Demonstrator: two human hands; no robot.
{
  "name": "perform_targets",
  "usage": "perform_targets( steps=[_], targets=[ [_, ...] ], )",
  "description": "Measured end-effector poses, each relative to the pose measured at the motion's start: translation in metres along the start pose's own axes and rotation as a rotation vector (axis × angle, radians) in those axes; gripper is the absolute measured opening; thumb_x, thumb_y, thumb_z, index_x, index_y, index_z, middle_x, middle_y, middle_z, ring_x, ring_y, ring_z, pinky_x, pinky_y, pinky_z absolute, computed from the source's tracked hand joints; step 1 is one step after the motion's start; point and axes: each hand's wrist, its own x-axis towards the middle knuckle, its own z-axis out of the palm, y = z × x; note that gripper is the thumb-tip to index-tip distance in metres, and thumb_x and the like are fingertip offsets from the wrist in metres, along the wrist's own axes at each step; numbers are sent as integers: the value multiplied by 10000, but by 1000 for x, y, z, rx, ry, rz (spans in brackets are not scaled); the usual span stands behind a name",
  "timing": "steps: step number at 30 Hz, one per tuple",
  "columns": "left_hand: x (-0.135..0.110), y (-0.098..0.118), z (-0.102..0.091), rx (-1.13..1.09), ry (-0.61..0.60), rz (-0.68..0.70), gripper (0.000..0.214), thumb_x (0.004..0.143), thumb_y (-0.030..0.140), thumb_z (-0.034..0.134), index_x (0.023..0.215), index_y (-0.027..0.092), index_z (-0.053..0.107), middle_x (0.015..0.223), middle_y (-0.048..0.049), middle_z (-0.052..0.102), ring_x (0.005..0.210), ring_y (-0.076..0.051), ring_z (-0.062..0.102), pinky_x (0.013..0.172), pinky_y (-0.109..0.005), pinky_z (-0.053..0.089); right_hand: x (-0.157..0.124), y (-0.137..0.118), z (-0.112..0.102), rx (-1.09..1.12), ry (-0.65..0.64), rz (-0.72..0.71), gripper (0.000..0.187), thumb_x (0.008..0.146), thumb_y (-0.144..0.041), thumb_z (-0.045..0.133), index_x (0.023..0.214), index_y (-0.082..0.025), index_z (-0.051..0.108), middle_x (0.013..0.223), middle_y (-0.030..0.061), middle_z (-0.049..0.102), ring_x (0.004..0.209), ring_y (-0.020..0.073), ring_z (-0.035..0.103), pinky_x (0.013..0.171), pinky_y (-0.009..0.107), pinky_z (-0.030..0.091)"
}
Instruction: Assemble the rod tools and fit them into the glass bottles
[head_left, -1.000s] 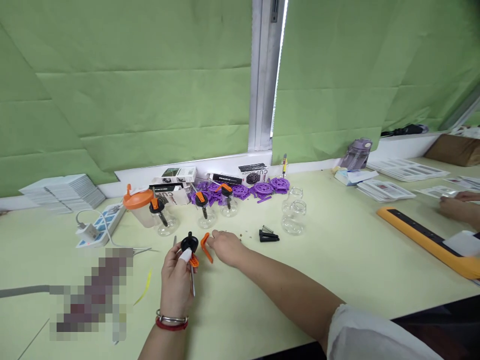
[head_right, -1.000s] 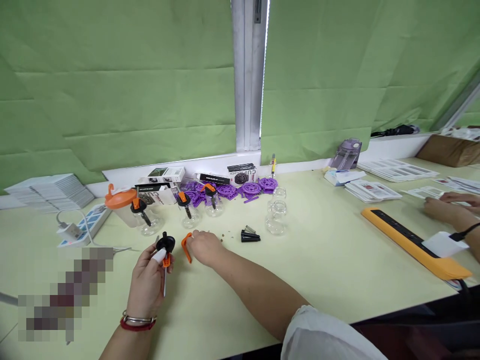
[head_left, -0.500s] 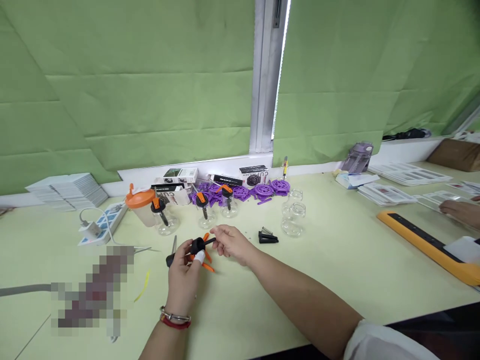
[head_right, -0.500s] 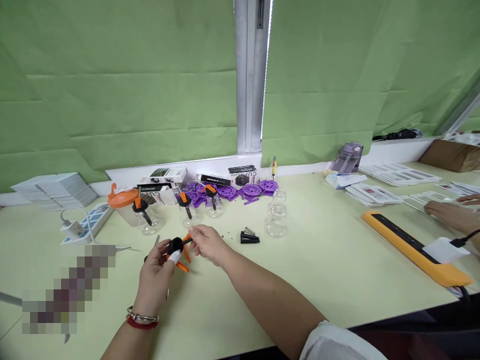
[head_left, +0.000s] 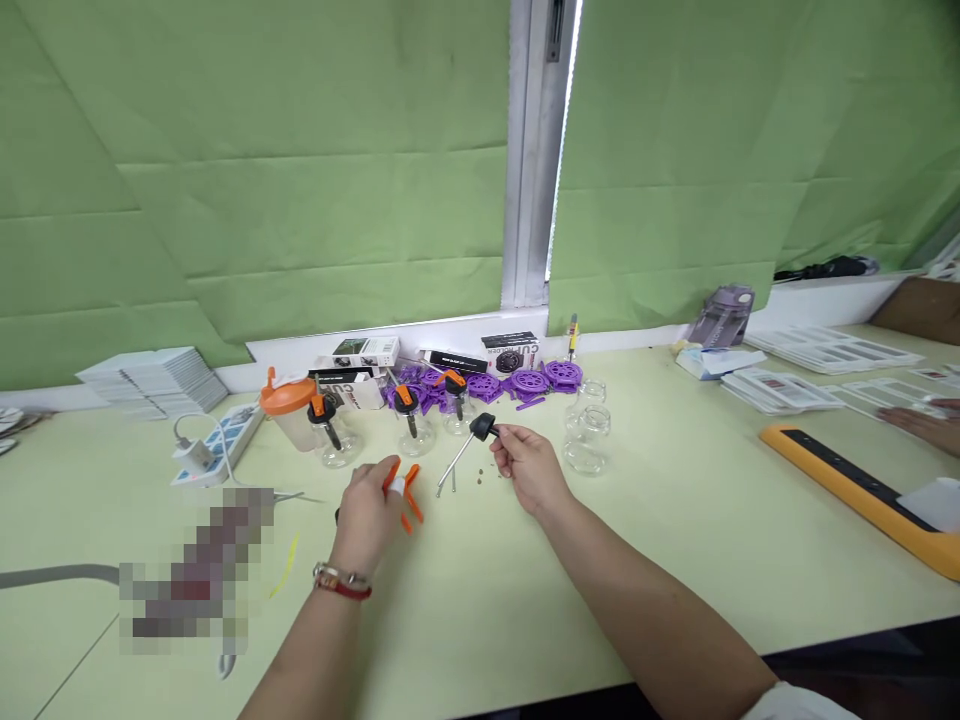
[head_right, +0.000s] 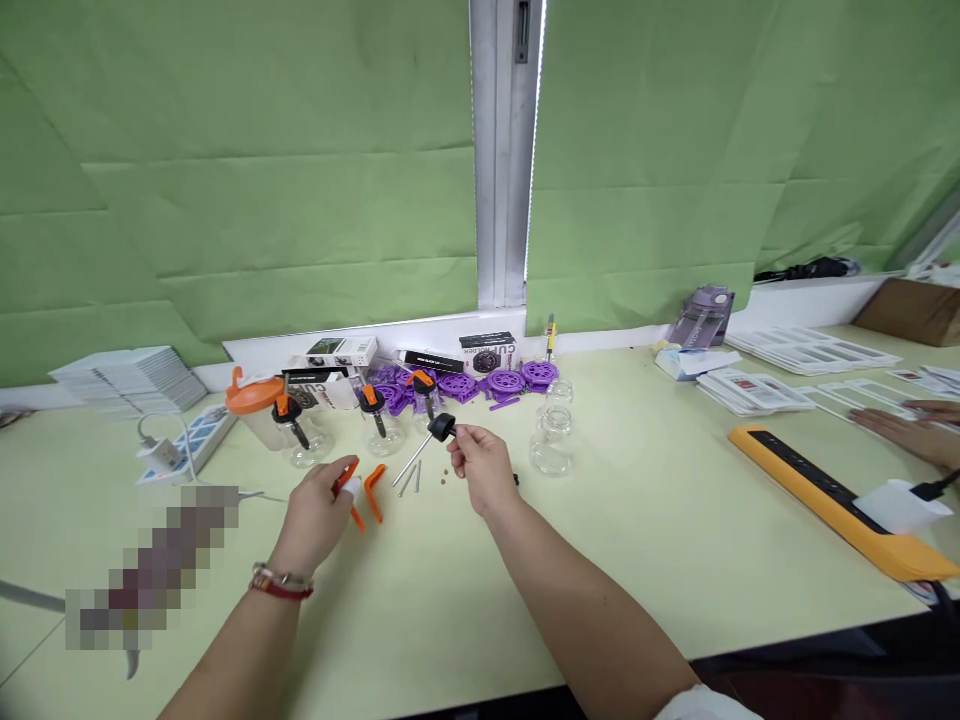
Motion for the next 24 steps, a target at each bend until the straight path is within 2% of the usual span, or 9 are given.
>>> perform_targets(
  steps=[3,8,13,17,19,20,21,22,24],
  targets=[
    [29,6,5,411,-204,-9,368,773,140,426,1074,204,628,964,-136,612,869,-267,614,711,-334,444,-3,-2,-10,19,10,25,350,624,-380,718,834,-122,611,605,-3,573,466,63,441,402,190,274],
    [60,0,26,528,-330,-66,256,716,116,461,877,166,652,894,-167,661,806,-304,643,631,-345,454,-7,2,-11,32,7,43,365,614,-391,725,835,-121,618,599,-5,580,460,63,439,403,192,267],
    [61,-6,31,556,-352,-75,224,728,139,468,859,175,646,912,-159,683,831,-307,653,657,-363,471,-7,7,-9,22,-10,65,371,616,-398,726,844,-127,616,600,-3,584,460,68,441,407,196,267],
    [46,10,21,537,-287,-42,239,749,156,462,896,135,649,924,-193,669,885,-334,638,735,-424,467,-10,10,-7,-22,-59,54,357,666,-413,694,876,-136,612,638,7,589,484,78,457,427,206,293],
    [32,24,13,486,-214,6,319,811,189,412,1058,142,608,1035,-173,644,980,-296,612,813,-402,453,-14,13,-4,-97,-133,-21,331,735,-416,639,928,-149,606,692,19,603,519,91,483,461,220,335],
    [23,31,8,415,-176,40,373,863,228,354,1177,166,545,1030,-133,648,953,-245,621,806,-359,463,-18,15,-2,-162,-186,-80,310,776,-406,602,960,-158,603,727,26,612,547,98,499,489,229,363],
    [14,38,4,180,-124,61,412,895,281,326,1260,172,483,969,-103,660,848,-210,640,750,-332,481,-23,16,0,-244,-249,-155,285,815,-387,563,993,-167,598,765,33,620,583,106,517,528,242,392],
    [5,44,1,-42,-131,90,442,909,342,317,1309,196,437,936,-76,660,749,-184,641,695,-318,494,-29,17,3,-343,-323,-239,256,849,-360,525,1012,-176,596,799,38,624,627,114,532,576,256,418],
    [-10,51,-5,-289,-135,164,457,872,423,413,1269,212,496,958,-67,647,678,-159,622,671,-317,502,-42,19,10,-545,-479,-415,205,896,-302,458,985,-189,604,836,40,620,712,130,549,674,281,440]
  ],
)
